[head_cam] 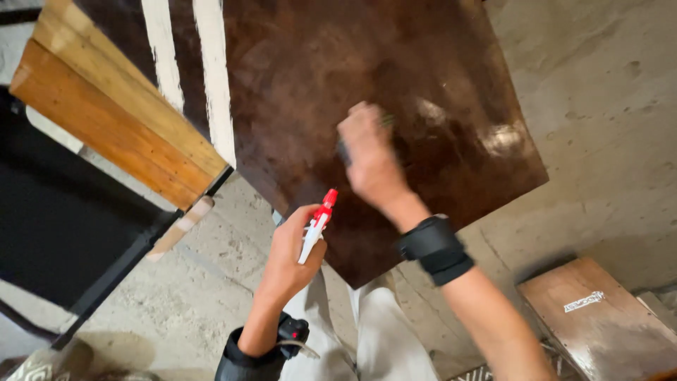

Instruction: The person sprays a liquid from a bottle onto a wooden table and wipes it with a cloth. They then move to a second wooden table and repeat the spraying and wiping process.

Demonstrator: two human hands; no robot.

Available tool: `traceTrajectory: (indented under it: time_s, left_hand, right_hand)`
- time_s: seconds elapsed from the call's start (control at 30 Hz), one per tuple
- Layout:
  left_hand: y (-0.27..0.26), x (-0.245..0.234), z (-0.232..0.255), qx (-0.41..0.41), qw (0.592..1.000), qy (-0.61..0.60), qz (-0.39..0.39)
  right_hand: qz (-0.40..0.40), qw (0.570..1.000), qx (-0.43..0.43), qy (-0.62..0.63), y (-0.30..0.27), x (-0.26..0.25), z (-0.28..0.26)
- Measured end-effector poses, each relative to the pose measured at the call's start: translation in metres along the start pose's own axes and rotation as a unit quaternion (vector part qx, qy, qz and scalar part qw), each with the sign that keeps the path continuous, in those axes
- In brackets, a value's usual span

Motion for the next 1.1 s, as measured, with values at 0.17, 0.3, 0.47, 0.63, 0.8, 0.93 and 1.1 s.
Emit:
traceTrajectory:
  time_s: [0.17, 0.3, 0.47, 0.63, 0.8, 0.93, 1.1]
  left_hand:
    - [0.002, -0.001, 0.001, -0.002, 1.000, -0.001, 0.006]
    - [0.004, -0.002, -0.002, -0.015, 1.000, -0.015, -0.004]
    - [0.002, -0.009, -0.002, -0.005, 1.000, -0.027, 0.009]
    - [-0.002, -0.009, -0.007, 0.000, 1.000, -0.015, 0.024]
    - [0.002, -0.001, -0.005, -0.016, 1.000, -0.023, -0.001]
    - [0.008, 0.003, 0.006, -0.008, 1.000, -0.016, -0.004]
    - [0.018, 0.008, 0.034, 0.030, 0.999, 0.006, -0.007]
  right_hand:
    - [-0.131, 0.988, -0.053, 0.069, -0.057, 0.043, -0.029]
    - [-0.162, 0.984, -0.071, -0.008, -0.099, 0.012, 0.002]
    - [-0.120, 0.992, -0.008, -0.031, -0.063, -0.029, 0.037]
    - [-0.024, 0.996, 0.070, -0.043, -0.019, -0.006, 0.035]
    - [-0.074, 0.996, -0.046, 0.021, -0.016, 0.046, -0.029]
    - [-0.134, 0.987, -0.084, 0.034, -0.075, 0.047, -0.036]
    - [-0.224, 0.972, -0.054, 0.034, -0.150, 0.011, 0.011]
Point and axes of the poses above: each hand's wrist, its own y-axis towards the middle knuckle, its own x-axis out of the palm, z = x × y, the point moved 8 cm from there along y, towards the middle knuckle, and after that the axes turned 13 degrees about y, right-handed, at the moved point
